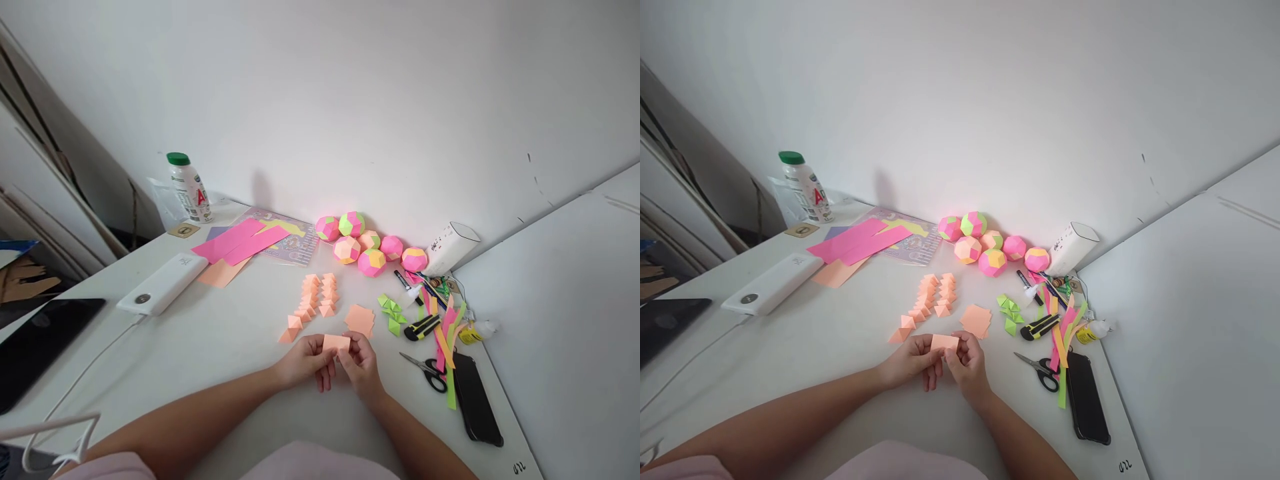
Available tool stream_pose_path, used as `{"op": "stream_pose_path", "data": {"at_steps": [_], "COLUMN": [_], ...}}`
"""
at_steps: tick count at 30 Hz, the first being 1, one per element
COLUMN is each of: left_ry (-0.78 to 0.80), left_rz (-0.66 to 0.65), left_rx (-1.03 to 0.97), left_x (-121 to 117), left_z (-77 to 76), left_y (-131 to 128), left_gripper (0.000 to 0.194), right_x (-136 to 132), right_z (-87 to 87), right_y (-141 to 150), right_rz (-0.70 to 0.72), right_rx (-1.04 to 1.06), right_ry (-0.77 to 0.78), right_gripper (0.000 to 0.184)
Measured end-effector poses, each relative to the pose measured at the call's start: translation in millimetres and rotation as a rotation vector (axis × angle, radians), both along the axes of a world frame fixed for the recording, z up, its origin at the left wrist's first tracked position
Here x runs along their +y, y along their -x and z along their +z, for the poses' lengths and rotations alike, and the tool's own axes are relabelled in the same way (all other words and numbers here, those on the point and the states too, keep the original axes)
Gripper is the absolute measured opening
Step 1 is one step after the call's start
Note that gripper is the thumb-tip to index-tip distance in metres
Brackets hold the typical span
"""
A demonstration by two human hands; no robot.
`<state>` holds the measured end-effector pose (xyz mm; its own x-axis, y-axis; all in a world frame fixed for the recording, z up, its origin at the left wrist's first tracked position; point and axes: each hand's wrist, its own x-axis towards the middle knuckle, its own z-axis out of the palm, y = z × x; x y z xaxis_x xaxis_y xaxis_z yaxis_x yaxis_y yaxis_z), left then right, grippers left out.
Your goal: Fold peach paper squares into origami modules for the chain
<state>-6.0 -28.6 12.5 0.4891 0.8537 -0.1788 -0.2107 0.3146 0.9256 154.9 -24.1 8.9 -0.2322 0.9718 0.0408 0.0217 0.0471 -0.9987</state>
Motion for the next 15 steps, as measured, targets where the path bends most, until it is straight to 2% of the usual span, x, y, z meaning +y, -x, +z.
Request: {"op": "stream_pose_path", "data": {"at_steps": [8,11,15], "left_ry": [0.007,0.023,0.038], "left_rz": [0.011,-0.016,-0.015], "left_rx": [0.028,0.009,-0.010], "left_x": [-0.4,0.2,0.8], "left_z": [0.7,1.2,2.0], "left_y": [-1.2,-1.1,-1.1], "left_gripper": [0.039,0.039,0.040], "right_x": [4.4,3.1,2.7], "right_z": [14.3,20.2,19.2], "right_y": [-8.1,-7.3,-0.2], "right_rz": [0.133,0.123,0.045], "right_rx": [-0.033,-0.062,-0.049], "right_ry": [0.219,0.267,0.243], "right_gripper": [0.031,0.031,0.033]}}
